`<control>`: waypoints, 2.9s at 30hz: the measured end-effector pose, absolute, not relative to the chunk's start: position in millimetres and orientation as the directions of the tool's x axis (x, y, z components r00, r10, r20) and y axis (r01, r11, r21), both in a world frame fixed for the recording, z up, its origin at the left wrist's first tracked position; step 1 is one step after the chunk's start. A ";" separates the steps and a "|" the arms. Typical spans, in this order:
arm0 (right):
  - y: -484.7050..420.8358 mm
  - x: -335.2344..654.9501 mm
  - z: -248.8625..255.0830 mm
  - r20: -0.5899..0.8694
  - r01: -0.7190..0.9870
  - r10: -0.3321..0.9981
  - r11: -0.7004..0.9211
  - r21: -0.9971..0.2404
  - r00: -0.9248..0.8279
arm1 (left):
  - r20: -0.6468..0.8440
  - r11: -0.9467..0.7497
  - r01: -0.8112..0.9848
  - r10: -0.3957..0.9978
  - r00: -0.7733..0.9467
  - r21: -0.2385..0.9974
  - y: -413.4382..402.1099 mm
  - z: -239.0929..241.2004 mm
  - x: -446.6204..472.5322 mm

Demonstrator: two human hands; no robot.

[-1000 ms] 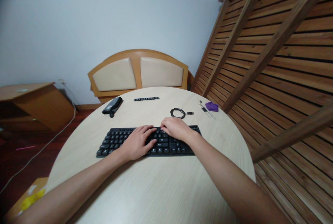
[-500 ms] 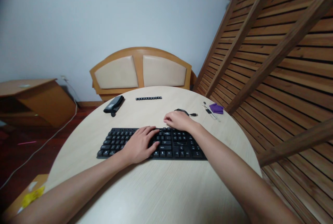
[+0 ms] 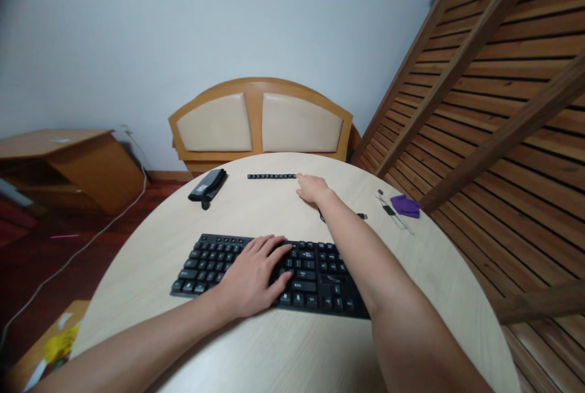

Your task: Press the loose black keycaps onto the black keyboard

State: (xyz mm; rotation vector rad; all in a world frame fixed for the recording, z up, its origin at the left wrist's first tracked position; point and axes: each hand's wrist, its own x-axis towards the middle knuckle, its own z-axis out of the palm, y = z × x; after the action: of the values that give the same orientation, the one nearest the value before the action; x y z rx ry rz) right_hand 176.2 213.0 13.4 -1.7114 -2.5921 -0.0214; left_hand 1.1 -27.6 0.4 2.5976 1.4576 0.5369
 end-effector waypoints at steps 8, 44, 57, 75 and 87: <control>246.8 161.7 7.1 0.022 0.938 0.938 0.346 -0.007 -0.345 | 0.215 -0.520 0.803 0.853 0.475 0.291 -26.8 2.4 0.5; 48.3 210.4 -6.1 0.263 0.431 0.809 0.519 -0.738 -0.525 | 0.309 -0.584 0.778 0.802 0.510 0.232 -24.0 -4.4 -3.5; 49.7 210.9 -12.4 0.267 0.434 0.810 0.522 -0.734 -0.521 | 0.317 -0.574 0.782 0.809 0.496 0.243 -25.3 -3.3 -2.7; 48.1 211.4 -10.5 0.255 0.444 0.819 0.508 -0.738 -0.513 | 0.281 -0.585 0.778 0.805 0.523 0.228 -25.0 -2.1 -3.4; 49.6 212.3 -11.6 0.280 0.444 0.804 0.540 -0.715 -0.525 | 0.281 -0.586 0.778 0.804 0.523 0.228 -24.7 -2.6 -3.5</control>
State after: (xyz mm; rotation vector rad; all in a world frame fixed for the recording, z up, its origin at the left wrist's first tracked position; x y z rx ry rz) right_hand 212.3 49.6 -11.6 -1.0037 -2.1763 0.7780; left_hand -3.5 -24.7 -2.6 2.6770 1.3926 0.5539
